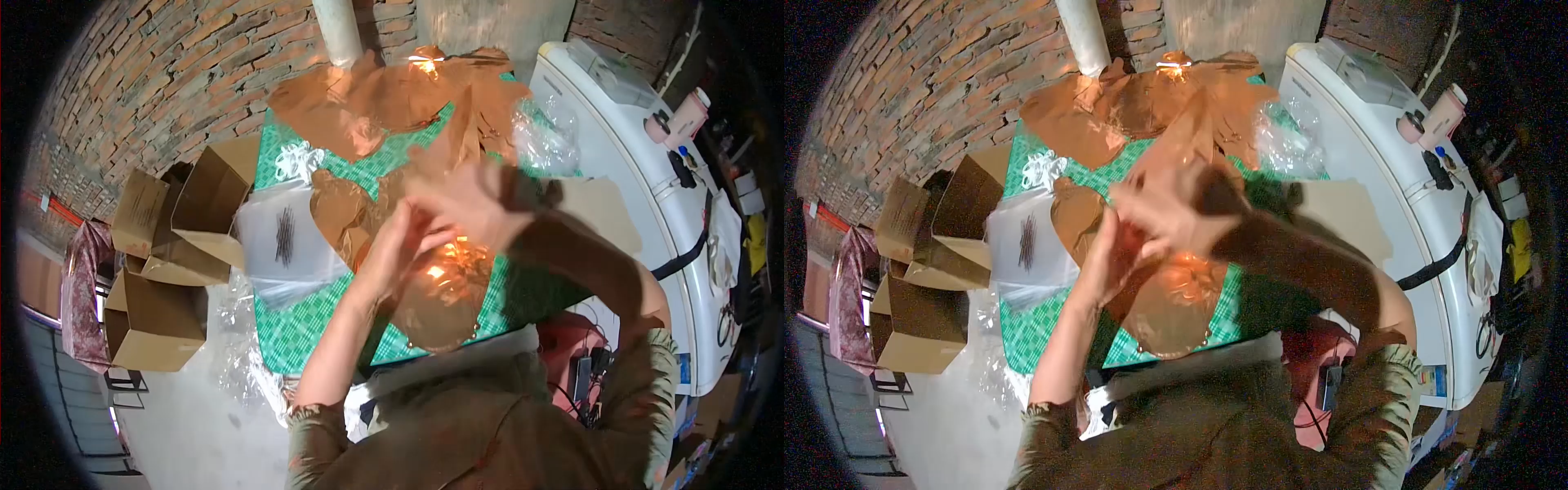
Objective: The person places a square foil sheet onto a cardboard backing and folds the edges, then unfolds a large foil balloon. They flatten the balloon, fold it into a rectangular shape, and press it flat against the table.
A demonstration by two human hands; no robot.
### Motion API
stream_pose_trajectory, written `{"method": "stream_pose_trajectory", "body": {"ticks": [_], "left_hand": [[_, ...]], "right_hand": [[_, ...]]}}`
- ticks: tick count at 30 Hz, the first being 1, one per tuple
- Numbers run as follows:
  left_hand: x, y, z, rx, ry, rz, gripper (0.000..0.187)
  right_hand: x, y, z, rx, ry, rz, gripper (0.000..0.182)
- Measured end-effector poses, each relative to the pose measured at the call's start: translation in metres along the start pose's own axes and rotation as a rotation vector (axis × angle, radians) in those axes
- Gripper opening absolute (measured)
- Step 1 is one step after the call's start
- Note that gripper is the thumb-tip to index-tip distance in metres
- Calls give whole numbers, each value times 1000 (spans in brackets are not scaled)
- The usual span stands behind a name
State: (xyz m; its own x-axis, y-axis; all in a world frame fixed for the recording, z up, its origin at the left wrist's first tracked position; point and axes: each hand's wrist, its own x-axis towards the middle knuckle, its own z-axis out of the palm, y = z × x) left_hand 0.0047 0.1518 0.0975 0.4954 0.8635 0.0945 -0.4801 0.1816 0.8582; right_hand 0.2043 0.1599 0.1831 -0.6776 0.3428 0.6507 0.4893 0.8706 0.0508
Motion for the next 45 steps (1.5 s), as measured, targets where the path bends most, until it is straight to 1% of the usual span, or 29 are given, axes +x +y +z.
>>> {"method": "stream_pose_trajectory", "body": {"ticks": [1, 2, 3, 4, 5, 6, 9, 12, 13, 15, 18, 19, 22, 23, 25, 27, 28, 29, 31, 32, 35, 36, 39, 40, 41, 42, 43, 44, 45], "left_hand": [[-8, 12, 15, -39, 6, -29, 70], [-16, 25, 29, -77, 14, -58, 70], [-14, 23, 26, -315, 13, -57, 68], [-12, 24, 26, -552, 12, -58, 66], [-17, 28, 26, -539, -36, -62, 60], [-14, 24, 25, 61, -78, 369, 47], [-14, 46, 15, -53, -122, -124, 27], [-26, 78, 43, 386, 122, -149, 27], [-26, 89, 37, 548, 15, -160, 28], [-28, 119, 38, 711, -165, -333, 31], [-22, 149, 55, 1012, -476, -217, 31], [-23, 161, 71, 1067, -444, -252, 29], [-27, 192, 102, 1262, -335, -298, 27], [-28, 201, 106, 1347, -296, -282, 28], [-35, 217, 123, 1571, 14, -321, 27], [-33, 226, 84, 1509, -45, -154, 26], [-34, 230, 73, 1469, -85, -80, 25], [-36, 233, 66, 1520, -11, -80, 25], [-41, 235, 55, 1614, 143, -78, 25], [-41, 237, 41, 1577, 80, -87, 24], [-51, 223, 5, 1439, 113, -104, 26], [-56, 219, 20, 1478, 218, -223, 32], [-72, 194, -8, 1395, 162, -319, 35], [-80, 183, 0, 1262, 271, -484, 36], [-89, 172, 8, 1130, 396, -633, 37], [-100, 155, -15, 1092, 307, -652, 33], [-115, 124, -21, 1072, 185, -435, 25], [-127, 88, -43, 1045, 48, -322, 20], [-136, 67, -26, 1080, 32, -405, 18]], "right_hand": [[-4, -22, 4, -216, -112, -96, 47], [-6, -40, 8, -219, -41, -161, 50], [-8, -54, 10, -229, 33, -227, 53], [-14, -68, 8, -220, -86, -183, 61], [-14, -70, 5, -180, -126, -213, 65], [-16, -73, 6, -165, -113, -186, 67], [-17, -81, -5, 73, -96, -56, 75], [-5, -80, -56, 358, -136, 106, 85], [-1, -74, -72, 428, -131, 178, 84], [9, -55, -89, 355, 23, 176, 86], [13, -17, -61, 607, 72, 118, 82], [16, -13, -48, 675, 124, 95, 79], [18, -3, -61, 758, -330, 196, 65], [16, -4, -63, 852, -372, 316, 54], [11, -6, -70, 1032, -457, 560, 38], [9, 6, -71, 696, -405, 469, 30], [0, 14, -63, 882, -331, 510, 28], [-11, 23, -56, 1066, -253, 548, 26], [-25, 46, -49, 1040, -307, 826, 21], [-36, 63, -42, 972, -326, 781, 20], [-56, 87, -36, 1058, -146, 705, 18], [-54, 86, -43, 1135, -138, 739, 18], [-56, 89, -56, 1123, -132, 911, 16], [-61, 101, -55, 984, -207, 881, 17], [-68, 110, -50, 945, -144, 873, 17], [-74, 117, -42, 905, -82, 863, 17], [-70, 114, -51, 897, -172, 967, 18], [-66, 110, -61, 884, -268, 1069, 19], [-67, 108, -58, 844, -296, 1076, 18]]}}
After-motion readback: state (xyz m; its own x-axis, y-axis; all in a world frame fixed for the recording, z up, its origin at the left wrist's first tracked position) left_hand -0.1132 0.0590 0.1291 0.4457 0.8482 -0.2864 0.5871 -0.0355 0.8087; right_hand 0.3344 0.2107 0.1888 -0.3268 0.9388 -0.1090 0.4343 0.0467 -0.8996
